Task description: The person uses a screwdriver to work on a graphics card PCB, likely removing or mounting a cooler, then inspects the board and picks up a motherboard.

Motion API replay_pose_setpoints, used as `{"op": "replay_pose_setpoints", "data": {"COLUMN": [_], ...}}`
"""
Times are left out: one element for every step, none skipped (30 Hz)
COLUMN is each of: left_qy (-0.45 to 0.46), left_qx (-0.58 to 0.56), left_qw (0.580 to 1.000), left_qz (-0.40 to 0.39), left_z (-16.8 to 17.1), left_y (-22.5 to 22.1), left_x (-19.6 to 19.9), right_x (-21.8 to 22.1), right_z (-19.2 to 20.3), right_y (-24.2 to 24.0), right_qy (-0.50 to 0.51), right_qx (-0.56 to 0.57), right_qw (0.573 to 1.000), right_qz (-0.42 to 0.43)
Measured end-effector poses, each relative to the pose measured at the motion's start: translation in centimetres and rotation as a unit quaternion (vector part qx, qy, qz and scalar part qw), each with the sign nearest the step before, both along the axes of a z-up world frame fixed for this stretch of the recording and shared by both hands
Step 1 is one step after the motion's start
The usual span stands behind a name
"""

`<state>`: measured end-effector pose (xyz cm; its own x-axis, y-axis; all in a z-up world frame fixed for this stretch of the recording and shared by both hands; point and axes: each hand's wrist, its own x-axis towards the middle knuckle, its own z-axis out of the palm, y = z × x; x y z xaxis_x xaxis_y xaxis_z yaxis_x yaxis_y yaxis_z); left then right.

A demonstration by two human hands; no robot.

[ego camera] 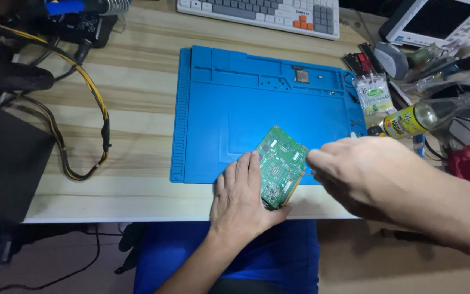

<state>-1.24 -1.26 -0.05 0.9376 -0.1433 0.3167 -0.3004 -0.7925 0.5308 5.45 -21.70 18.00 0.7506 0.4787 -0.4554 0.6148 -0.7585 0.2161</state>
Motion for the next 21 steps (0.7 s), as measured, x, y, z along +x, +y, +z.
{"op": "replay_pose_setpoints", "data": {"left_qy": [0.007,0.005,-0.008,-0.022,-0.024,-0.02,-0.016,-0.015,-0.017,-0.018,-0.017,-0.016,-0.016,-0.016,-0.015,-0.013,-0.013,-0.016,-0.019,-0.018,-0.018], "left_qx": [-0.006,-0.005,0.009,0.023,0.024,0.02,0.015,0.016,0.017,0.018,0.019,0.017,0.016,0.017,0.022,0.028,0.028,0.03,0.032,0.033,0.031], "left_qw": [1.0,1.0,1.0,0.999,0.999,1.0,1.0,1.0,1.0,1.0,1.0,1.0,1.0,1.0,0.999,0.999,0.999,0.999,0.999,0.999,0.999], "left_qz": [-0.004,-0.004,0.004,0.011,0.01,0.012,0.014,0.012,0.015,0.018,0.017,0.018,0.018,0.017,0.019,0.021,0.02,0.022,0.025,0.024,0.023], "left_z": [-0.1,-0.1,-0.2,-0.2,-0.2,-0.2,-0.3,-0.2,-0.1,0.0,-0.1,-0.2,-0.3,-0.3,-0.4,-0.4,-0.4,-0.4,-0.4,-0.4,-0.4], "left_y": [0.0,0.0,-0.1,-0.1,-0.2,-0.2,-0.3,-0.4,-0.4,-0.3,-0.4,-0.4,-0.5,-0.5,-0.5,-0.5,-0.6,-0.6,-0.6,-0.6,-0.6], "left_x": [0.0,0.0,-0.1,-0.1,-0.1,-0.1,-0.1,-0.1,-0.1,-0.1,-0.1,-0.1,0.0,0.0,-0.1,-0.1,-0.1,-0.1,-0.1,-0.1,-0.1], "right_x": [0.4,0.8,1.2,1.6,1.9,2.2,2.4,2.5,2.6,2.6,2.6,2.6,2.6,2.7,2.7,2.8,2.8,2.8,2.9,2.9,2.9], "right_z": [-0.1,0.2,0.4,0.6,0.4,0.1,-0.1,-0.4,-0.7,-0.9,-1.0,-1.0,-1.0,-1.2,-1.3,-1.5,-1.6,-1.7,-1.8,-1.8,-1.9], "right_y": [-0.7,-0.7,-0.8,-1.0,-1.0,-1.0,-1.0,-1.1,-1.0,-1.0,-1.0,-1.0,-1.0,-1.0,-1.1,-1.1,-1.2,-1.2,-1.2,-1.3,-1.3], "right_qy": [-0.031,-0.033,-0.067,-0.102,-0.103,-0.106,-0.11,-0.11,-0.114,-0.118,-0.118,-0.119,-0.119,-0.12,-0.125,-0.129,-0.129,-0.127,-0.124,-0.124,-0.129], "right_qx": [0.043,0.044,0.07,0.097,0.098,0.126,0.153,0.154,0.165,0.175,0.176,0.18,0.184,0.185,0.189,0.194,0.194,0.192,0.189,0.19,0.191], "right_qw": [0.999,0.999,0.995,0.989,0.989,0.984,0.977,0.977,0.974,0.97,0.97,0.968,0.966,0.966,0.964,0.961,0.961,0.962,0.963,0.964,0.962], "right_qz": [0.004,0.004,0.024,0.043,0.042,0.069,0.096,0.095,0.108,0.123,0.122,0.13,0.137,0.136,0.141,0.147,0.146,0.145,0.143,0.143,0.147]}}
